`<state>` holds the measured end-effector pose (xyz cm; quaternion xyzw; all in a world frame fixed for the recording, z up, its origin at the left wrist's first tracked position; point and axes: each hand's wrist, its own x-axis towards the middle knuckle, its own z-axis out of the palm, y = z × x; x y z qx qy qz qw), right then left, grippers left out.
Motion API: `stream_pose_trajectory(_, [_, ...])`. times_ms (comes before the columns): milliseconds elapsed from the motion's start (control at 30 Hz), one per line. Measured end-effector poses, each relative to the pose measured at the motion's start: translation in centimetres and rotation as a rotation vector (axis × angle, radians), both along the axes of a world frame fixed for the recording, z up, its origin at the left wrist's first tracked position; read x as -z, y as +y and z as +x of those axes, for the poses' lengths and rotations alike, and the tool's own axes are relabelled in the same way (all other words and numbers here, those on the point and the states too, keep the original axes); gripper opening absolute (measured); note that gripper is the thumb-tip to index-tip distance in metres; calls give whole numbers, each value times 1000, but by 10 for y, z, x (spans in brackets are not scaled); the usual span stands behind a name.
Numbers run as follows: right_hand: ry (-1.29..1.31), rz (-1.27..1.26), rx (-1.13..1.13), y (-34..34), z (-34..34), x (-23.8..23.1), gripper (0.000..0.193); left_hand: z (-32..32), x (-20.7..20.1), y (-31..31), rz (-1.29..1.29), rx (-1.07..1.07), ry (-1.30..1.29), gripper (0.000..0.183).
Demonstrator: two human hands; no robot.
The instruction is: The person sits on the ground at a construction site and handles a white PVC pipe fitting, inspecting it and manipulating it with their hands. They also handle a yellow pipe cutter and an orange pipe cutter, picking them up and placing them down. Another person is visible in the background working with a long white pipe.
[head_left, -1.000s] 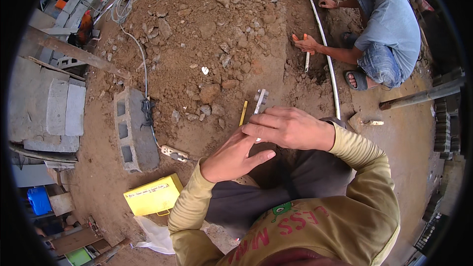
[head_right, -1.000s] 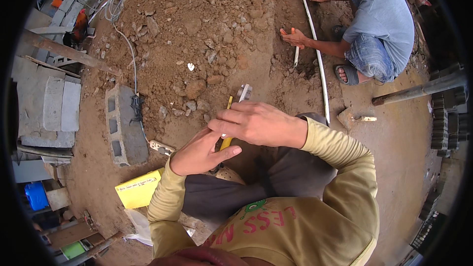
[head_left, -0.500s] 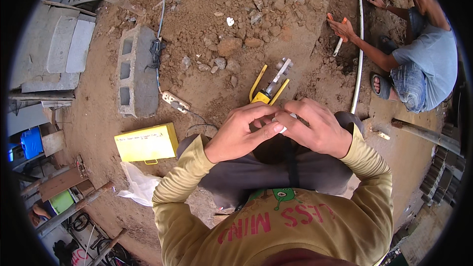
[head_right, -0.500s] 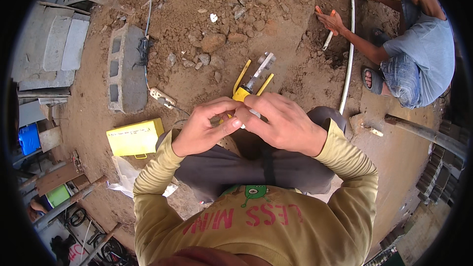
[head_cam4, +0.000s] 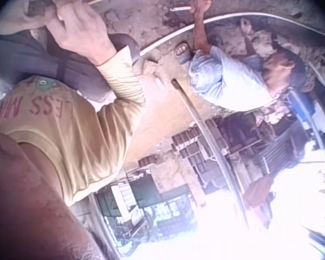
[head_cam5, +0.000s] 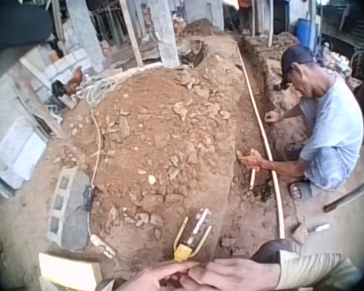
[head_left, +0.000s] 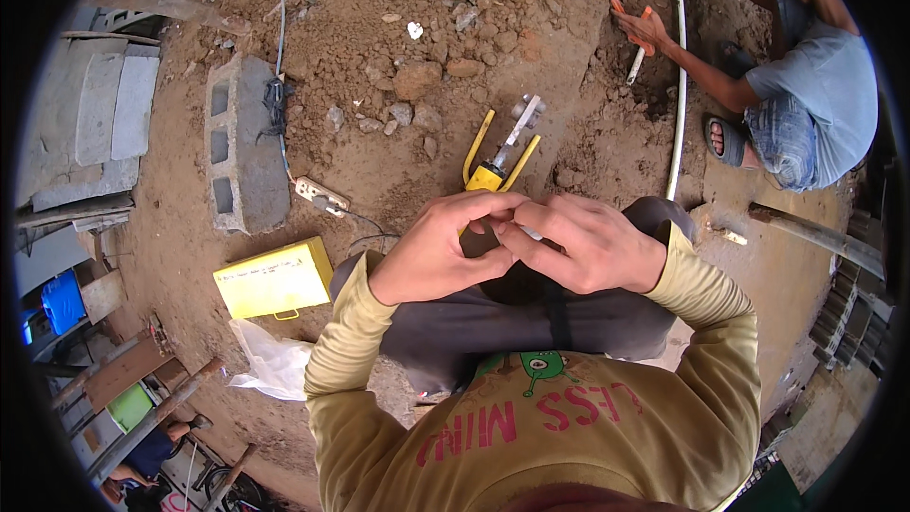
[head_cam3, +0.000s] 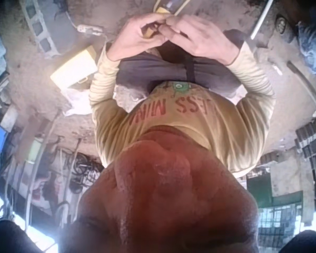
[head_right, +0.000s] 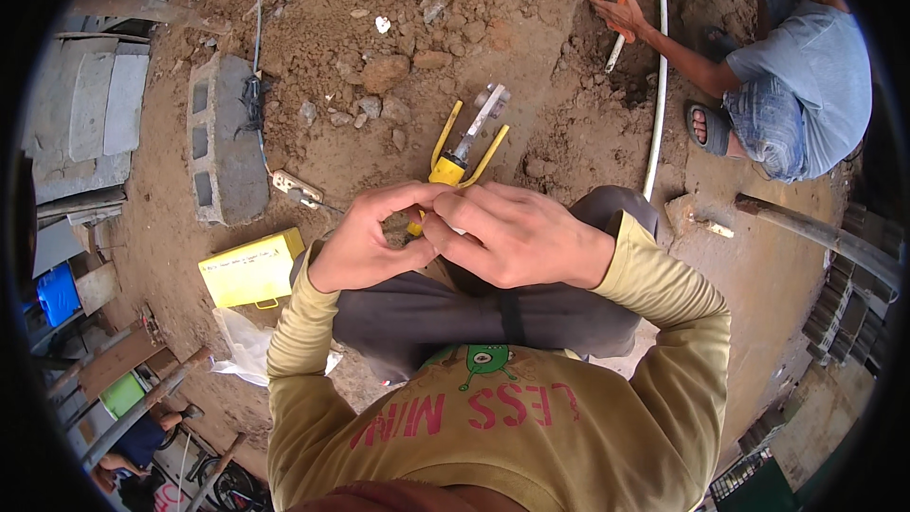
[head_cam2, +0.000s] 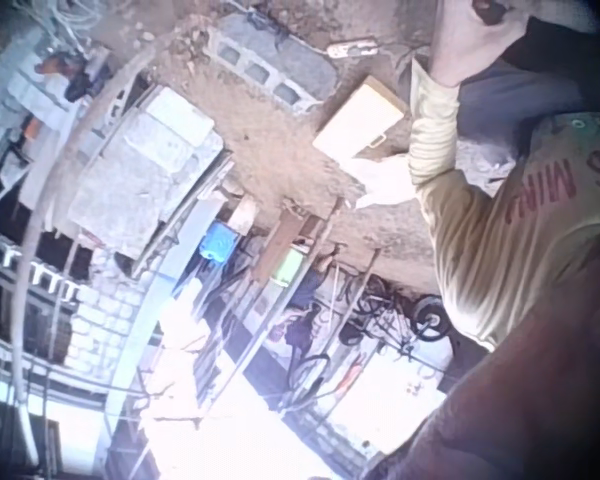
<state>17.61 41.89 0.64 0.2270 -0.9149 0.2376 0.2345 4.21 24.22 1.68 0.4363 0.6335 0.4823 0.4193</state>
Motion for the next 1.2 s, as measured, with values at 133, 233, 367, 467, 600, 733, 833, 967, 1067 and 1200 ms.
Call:
stream_pose_trajectory(133, [-24,-41,-19,-1,-1,4,37,-4,2,-6,1,-13,86,47])
stream_pose_trajectory(233, [-55,-31,31,3,-3,5,40,-9,-4,-7,-58,-54,177,41])
stream_pose_trajectory(367, [-74,32,92,11,-2,4,34,-4,0,-6,-14,-326,220,26])
stream_pose_trajectory(467, [-42,46,94,11,0,7,30,-16,9,-8,121,-420,854,23])
stream_pose_trajectory(600, [-52,55,60,9,1,7,28,-30,7,-11,113,-404,1117,22])
stream_pose_trajectory(733, [-26,39,55,9,0,10,27,-72,31,-5,-50,-294,929,21])
stream_pose_trajectory(833, [-23,33,47,5,-2,6,25,-109,65,21,-618,-142,695,31])
stream_pose_trajectory(967, [-143,128,79,0,1,3,23,-121,166,52,-758,196,900,42])
stream_pose_trajectory(1067, [-285,216,57,3,10,8,24,-111,216,75,-771,145,902,55])
stream_pose_trajectory(1200, [-380,224,67,7,18,7,13,-106,227,93,-797,82,846,53])
